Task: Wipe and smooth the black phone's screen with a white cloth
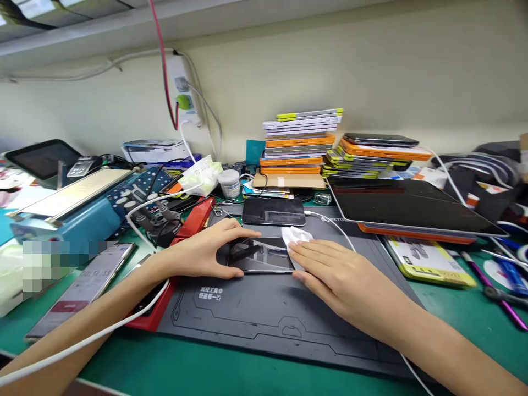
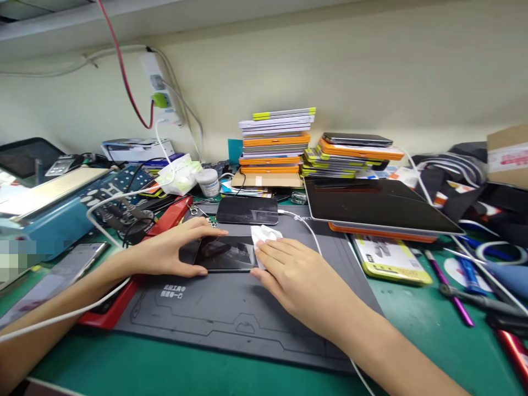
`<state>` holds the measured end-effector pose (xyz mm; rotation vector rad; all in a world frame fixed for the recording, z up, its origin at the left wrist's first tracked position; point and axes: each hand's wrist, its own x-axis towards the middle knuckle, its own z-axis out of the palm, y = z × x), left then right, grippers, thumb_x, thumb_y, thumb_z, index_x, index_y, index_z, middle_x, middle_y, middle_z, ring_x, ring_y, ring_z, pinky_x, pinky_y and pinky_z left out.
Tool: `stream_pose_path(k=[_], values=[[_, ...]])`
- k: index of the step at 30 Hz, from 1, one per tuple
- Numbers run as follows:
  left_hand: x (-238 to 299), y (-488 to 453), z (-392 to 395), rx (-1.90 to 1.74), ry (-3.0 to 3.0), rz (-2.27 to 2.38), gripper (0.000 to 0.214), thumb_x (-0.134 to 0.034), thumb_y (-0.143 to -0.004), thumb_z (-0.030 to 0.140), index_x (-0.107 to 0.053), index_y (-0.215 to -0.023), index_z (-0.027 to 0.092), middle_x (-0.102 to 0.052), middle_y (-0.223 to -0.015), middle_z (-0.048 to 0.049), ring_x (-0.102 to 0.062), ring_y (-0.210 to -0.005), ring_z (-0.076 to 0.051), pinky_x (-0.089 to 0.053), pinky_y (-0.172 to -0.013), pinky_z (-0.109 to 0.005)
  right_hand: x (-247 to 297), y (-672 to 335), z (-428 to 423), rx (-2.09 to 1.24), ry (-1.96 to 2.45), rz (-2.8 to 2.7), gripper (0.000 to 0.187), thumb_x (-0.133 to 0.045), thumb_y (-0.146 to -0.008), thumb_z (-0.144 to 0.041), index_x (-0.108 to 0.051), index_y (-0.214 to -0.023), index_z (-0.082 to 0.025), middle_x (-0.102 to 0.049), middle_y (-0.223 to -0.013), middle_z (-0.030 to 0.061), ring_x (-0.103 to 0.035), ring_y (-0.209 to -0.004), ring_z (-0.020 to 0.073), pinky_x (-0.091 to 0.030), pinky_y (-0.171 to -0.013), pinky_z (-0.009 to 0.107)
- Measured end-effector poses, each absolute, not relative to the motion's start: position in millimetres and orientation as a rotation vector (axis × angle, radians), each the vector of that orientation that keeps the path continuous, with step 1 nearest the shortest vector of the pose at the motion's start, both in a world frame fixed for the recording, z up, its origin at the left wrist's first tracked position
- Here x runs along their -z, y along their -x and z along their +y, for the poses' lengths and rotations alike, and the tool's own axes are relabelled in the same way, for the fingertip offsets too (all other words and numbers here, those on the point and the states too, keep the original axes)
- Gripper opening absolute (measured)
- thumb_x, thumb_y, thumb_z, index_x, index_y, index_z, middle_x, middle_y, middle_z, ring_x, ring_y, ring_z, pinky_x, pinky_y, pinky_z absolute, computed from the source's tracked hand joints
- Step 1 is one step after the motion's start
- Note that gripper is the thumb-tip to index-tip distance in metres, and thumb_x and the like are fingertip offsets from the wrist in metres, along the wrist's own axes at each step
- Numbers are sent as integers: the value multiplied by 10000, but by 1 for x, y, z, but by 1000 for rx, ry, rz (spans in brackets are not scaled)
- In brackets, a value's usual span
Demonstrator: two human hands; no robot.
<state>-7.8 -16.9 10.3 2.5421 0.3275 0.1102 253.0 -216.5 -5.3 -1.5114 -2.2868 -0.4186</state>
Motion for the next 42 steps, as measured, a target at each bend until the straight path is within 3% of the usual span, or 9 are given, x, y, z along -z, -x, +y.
stream_pose_path(k=[4, 7, 13, 17, 30, 42], values=[[-10, 9, -14, -173, -2512, 250, 738, -809, -917, 457, -496, -1575, 337, -589, -1354, -83, -565, -1270, -262, -463, -1116, -375, -2, -256, -215, 518, 1424, -2305, 329, -483, -1096, -264, -782, -1197, -169, -795, -1232, 51, -775, -1108, 236, -649, -978, 401], [-10, 9, -11, -206, -2514, 229, 784, -825, -903, 480, -479, -1590, 325, -613, -1372, -94, -582, -1270, -269, -470, -1091, -374, -3, -259, -213, 561, 1397, -2347, 315, -490, -1089, -252, -767, -1216, -167, -786, -1256, 45, -778, -1099, 227, -660, -949, 380], [-9, 10, -10, -259, -2467, 228, 902, -861, -870, 463, -404, -1637, 336, -658, -1406, -74, -608, -1313, -262, -447, -1131, -376, 8, -257, -209, 571, 1489, -2476, 454, -451, -1113, -371, -625, -1464, -141, -595, -1538, 63, -665, -1339, 274, -650, -1028, 455], [-9, 10, -11, -257, -2465, 212, 906, -857, -871, 468, -397, -1641, 338, -651, -1429, -75, -605, -1329, -262, -440, -1140, -376, 11, -256, -208, 531, 1584, -2482, 551, -443, -1112, -473, -544, -1550, -154, -503, -1603, 64, -591, -1420, 292, -604, -1099, 496], [-8, 9, -14, -196, -2490, 269, 896, -846, -891, 415, -366, -1647, 388, -635, -1324, -47, -589, -1242, -251, -456, -1064, -346, 8, -255, -212, 356, 1653, -2466, 552, -446, -1114, -472, -542, -1557, -156, -475, -1628, 86, -532, -1474, 301, -538, -1171, 511], [-4, 9, -14, -189, -2503, 289, 882, -839, -904, 418, -351, -1638, 434, -607, -1333, -29, -577, -1229, -233, -445, -1060, -330, 8, -254, -216, 473, 1629, -2502, 558, -421, -1123, -450, -548, -1540, -102, -467, -1628, 100, -555, -1456, 299, -563, -1134, 492]])
